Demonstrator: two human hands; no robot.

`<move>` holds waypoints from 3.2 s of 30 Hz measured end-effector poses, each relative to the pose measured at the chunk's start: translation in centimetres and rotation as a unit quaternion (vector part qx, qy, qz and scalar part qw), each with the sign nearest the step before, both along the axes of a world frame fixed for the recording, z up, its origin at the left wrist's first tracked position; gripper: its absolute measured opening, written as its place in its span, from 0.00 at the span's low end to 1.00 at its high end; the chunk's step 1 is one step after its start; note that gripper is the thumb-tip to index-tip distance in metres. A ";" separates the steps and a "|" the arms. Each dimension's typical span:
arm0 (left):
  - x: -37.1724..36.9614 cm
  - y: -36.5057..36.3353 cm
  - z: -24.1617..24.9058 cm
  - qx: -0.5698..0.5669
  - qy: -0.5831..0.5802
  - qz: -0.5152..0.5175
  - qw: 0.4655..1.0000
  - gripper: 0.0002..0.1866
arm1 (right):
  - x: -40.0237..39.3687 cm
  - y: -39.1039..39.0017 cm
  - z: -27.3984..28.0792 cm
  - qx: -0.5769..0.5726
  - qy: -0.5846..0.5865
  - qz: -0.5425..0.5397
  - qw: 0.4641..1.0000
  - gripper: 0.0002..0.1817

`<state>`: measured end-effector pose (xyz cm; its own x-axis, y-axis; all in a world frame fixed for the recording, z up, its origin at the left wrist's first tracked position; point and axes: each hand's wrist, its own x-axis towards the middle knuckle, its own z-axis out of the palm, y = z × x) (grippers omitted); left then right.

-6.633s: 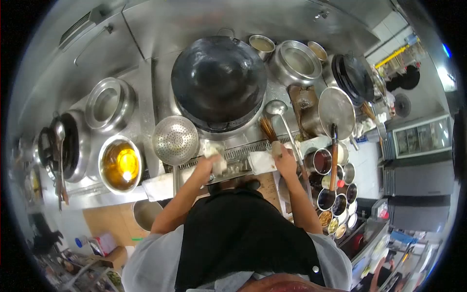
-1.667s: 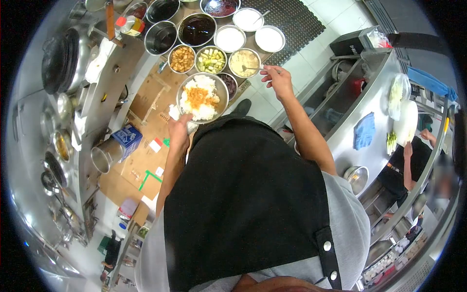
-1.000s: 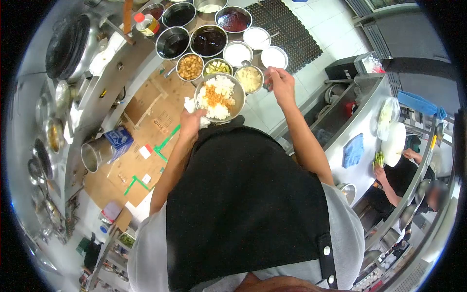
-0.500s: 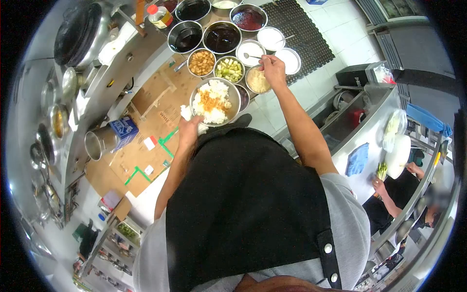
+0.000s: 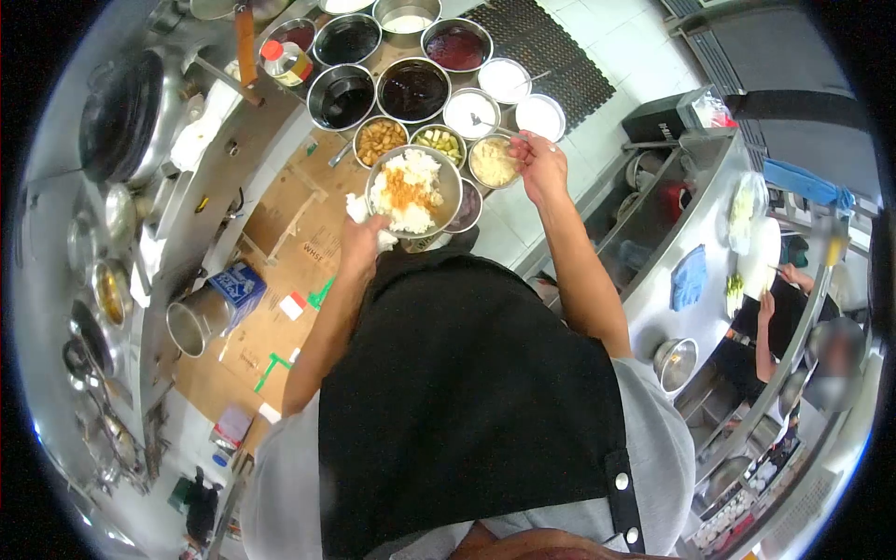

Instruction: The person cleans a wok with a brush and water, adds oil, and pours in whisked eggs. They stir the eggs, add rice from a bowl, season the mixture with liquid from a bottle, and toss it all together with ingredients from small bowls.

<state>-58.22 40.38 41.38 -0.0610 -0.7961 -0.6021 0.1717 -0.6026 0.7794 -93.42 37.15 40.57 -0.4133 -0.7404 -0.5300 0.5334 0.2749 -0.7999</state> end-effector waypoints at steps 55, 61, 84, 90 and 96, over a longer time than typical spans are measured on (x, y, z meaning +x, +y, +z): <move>13.5 -9.3 -1.4 0.041 0.022 -0.102 0.994 0.27 | 5.9 -1.2 8.4 0.383 0.619 0.450 0.517 0.14; 14.0 -8.8 -2.3 -0.001 0.026 -0.077 0.997 0.26 | 5.4 -0.3 4.8 0.380 0.643 0.441 0.497 0.14; 16.1 -8.6 -0.3 0.020 -0.014 -0.137 0.990 0.26 | 9.0 3.2 0.4 0.305 0.621 0.302 0.656 0.13; 15.9 -8.5 0.0 0.022 0.002 -0.132 0.991 0.25 | 7.8 1.4 -1.4 0.298 0.653 0.266 0.643 0.11; 16.5 -7.5 -1.1 0.008 0.005 -0.122 0.993 0.27 | 7.9 1.7 1.7 0.300 0.629 0.226 0.680 0.11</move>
<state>-41.76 32.83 40.24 -0.2560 -0.7479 -0.6125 0.0273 -0.6389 0.7688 -85.52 38.89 42.24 -0.6212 -0.7491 -0.2303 -0.7182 0.6617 -0.2153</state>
